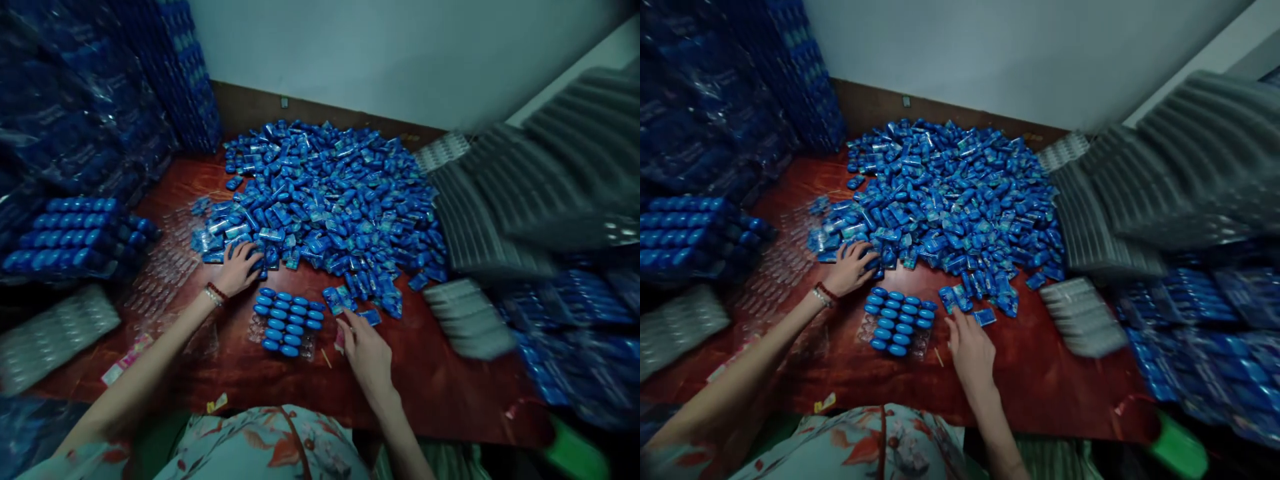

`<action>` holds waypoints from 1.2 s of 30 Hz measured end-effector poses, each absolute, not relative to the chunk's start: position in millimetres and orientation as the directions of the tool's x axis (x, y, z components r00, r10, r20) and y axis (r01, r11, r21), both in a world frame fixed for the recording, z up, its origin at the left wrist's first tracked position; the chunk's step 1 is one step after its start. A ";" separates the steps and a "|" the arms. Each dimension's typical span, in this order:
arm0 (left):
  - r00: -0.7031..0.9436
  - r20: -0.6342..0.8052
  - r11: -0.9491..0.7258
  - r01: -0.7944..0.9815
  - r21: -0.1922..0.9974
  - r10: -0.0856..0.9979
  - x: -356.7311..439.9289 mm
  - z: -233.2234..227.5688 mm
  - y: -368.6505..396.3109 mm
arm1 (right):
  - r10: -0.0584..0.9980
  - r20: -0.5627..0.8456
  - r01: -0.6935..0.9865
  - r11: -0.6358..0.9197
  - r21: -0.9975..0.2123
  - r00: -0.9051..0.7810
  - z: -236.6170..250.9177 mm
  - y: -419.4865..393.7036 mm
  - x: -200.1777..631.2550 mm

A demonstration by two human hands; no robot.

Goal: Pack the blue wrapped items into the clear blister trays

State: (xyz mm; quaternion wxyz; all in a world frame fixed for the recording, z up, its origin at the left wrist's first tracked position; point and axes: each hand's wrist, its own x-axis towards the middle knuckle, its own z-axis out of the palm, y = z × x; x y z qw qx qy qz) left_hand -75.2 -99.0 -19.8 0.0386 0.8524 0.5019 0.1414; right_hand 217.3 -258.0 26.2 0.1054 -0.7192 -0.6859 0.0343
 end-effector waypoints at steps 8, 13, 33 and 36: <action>0.479 0.132 -0.471 0.711 0.522 0.868 -100.6 -37.5 -163.7 | 0.996 0.027 0.953 -0.069 -0.296 0.081 -8.9 -227.3 239.7; 0.317 0.149 -0.342 0.735 0.586 0.937 -114.1 -18.5 -172.3 | 0.999 -0.035 0.996 0.014 -0.090 -0.017 -4.7 -204.2 214.9; 0.478 -0.097 -0.469 0.877 0.103 0.873 -104.1 -6.5 -164.8 | 0.939 -0.323 0.349 -0.344 -0.871 0.119 -3.7 -275.5 239.2; 0.550 -0.132 -0.514 0.826 0.234 0.824 -111.1 -6.4 -164.4 | 0.967 -0.235 0.407 -0.256 -0.877 0.101 -0.1 -287.5 225.1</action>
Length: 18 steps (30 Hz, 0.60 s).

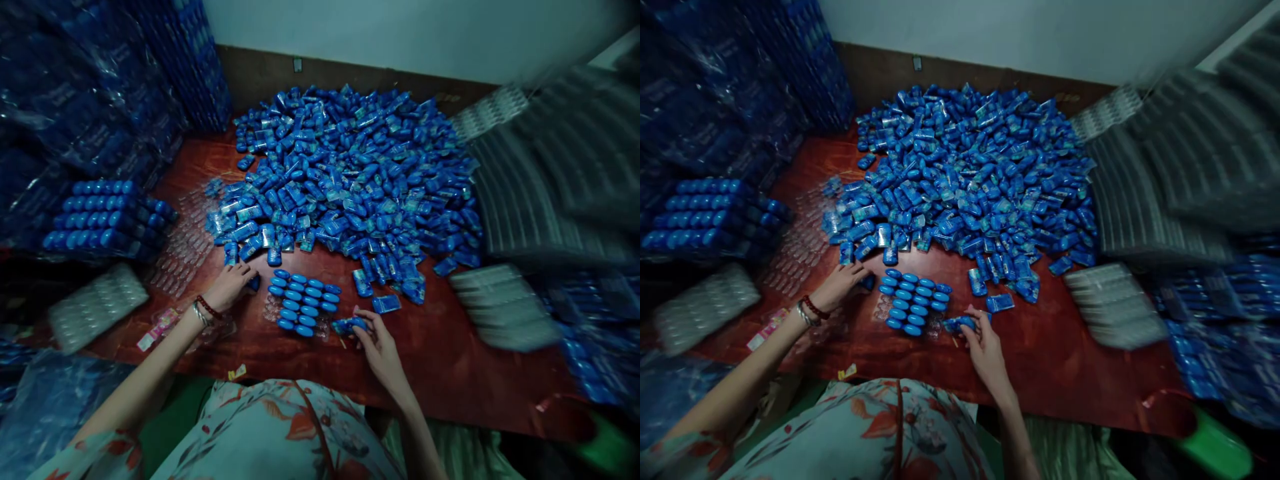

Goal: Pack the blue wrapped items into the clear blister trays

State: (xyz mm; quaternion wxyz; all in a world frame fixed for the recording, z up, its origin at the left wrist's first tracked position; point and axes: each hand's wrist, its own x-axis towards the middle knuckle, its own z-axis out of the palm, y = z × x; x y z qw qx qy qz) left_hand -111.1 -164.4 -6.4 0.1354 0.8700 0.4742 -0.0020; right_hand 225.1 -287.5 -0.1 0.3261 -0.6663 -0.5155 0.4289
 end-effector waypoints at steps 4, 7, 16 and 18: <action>0.462 -0.059 -0.394 0.811 0.433 0.885 -118.7 7.5 -170.3 | 0.998 0.029 0.639 0.058 -0.767 -0.055 -2.6 -287.8 208.5; 0.325 0.103 -0.318 0.729 0.606 0.940 -114.3 22.7 -186.4 | 0.955 0.170 0.753 0.297 -0.588 -0.244 -5.7 -285.2 203.7; 0.342 0.281 -0.442 0.650 0.618 0.896 -79.4 -10.5 -228.1 | 0.841 -0.138 0.851 0.510 -0.125 -0.524 28.6 -264.2 196.6; 0.439 0.263 -0.509 0.678 0.530 0.859 -82.7 -16.2 -228.4 | 0.800 -0.190 0.821 0.563 -0.093 -0.569 35.3 -259.6 193.0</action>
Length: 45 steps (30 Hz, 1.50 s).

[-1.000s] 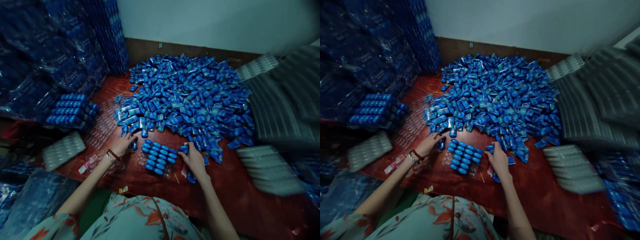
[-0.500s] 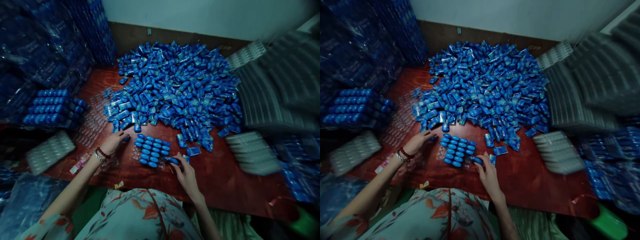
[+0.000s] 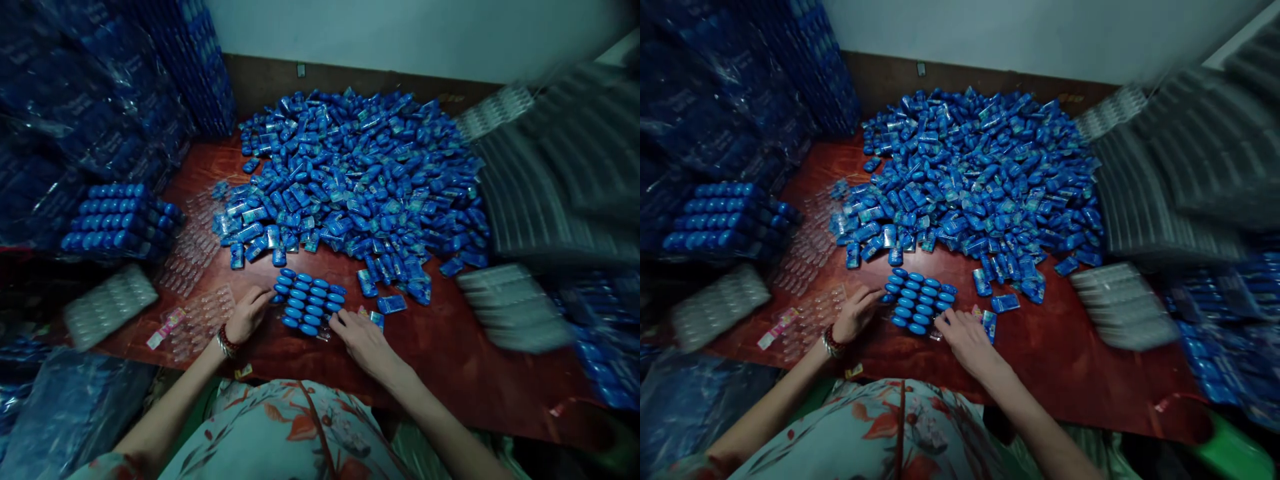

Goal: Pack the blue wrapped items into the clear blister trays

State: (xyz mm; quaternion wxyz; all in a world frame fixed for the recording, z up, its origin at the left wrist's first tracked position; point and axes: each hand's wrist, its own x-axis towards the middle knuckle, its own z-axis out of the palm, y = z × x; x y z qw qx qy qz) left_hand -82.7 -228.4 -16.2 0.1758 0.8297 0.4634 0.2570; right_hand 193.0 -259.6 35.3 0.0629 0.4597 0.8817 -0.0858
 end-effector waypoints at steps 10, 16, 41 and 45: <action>0.657 0.081 -0.661 0.735 0.150 0.749 -73.8 -1.6 -231.9 | 0.821 -0.146 0.825 0.563 0.048 -0.552 34.1 -256.7 173.3; 0.499 0.320 -0.589 0.736 0.333 0.805 -84.9 -13.1 -226.1 | 0.966 0.242 0.975 0.132 -0.180 -0.086 10.2 -269.6 208.2; 0.072 0.150 -0.161 0.636 0.755 0.986 -96.9 13.0 -261.4 | 0.994 -0.035 0.714 0.047 -0.699 -0.100 3.3 -308.5 229.4; 0.207 0.271 -0.334 0.712 0.617 0.940 -77.1 0.5 -266.3 | 0.959 0.212 0.723 0.282 -0.631 -0.189 -3.6 -297.3 213.6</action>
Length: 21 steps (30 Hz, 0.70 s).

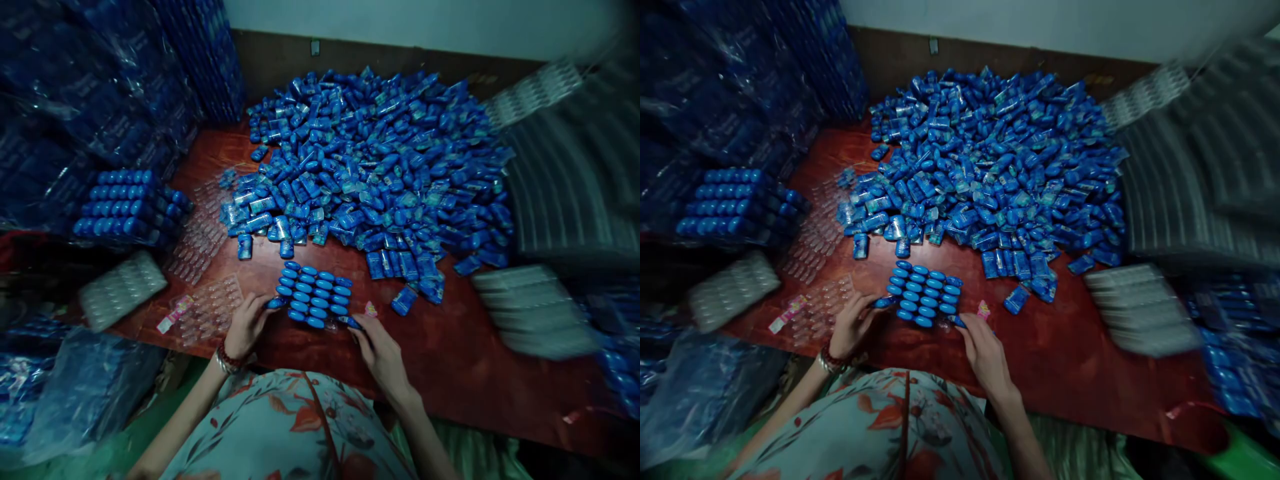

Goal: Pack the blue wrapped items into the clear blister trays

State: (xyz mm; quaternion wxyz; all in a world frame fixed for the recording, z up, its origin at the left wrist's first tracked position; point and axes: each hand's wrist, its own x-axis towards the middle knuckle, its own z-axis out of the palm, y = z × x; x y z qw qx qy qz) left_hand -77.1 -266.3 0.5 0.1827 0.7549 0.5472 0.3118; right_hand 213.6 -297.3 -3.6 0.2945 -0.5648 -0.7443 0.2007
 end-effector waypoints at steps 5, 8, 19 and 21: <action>0.396 0.291 -0.490 0.743 0.456 0.871 -86.5 -10.1 -257.4 | 0.890 0.320 0.690 0.455 -0.562 -0.326 -7.2 -293.8 217.6; 0.490 0.288 -0.568 0.715 0.407 0.823 -94.2 -8.7 -252.5 | 0.882 0.329 0.696 0.470 -0.544 -0.338 -11.1 -296.3 216.5; 0.704 0.069 -0.694 0.672 0.260 0.707 -81.7 11.6 -235.8 | 0.836 -0.123 0.845 0.531 -0.069 -0.535 27.0 -280.6 178.7; 0.679 0.145 -0.693 0.686 0.222 0.719 -81.5 6.5 -239.0 | 0.816 -0.189 0.834 0.550 -0.039 -0.547 33.1 -276.5 168.5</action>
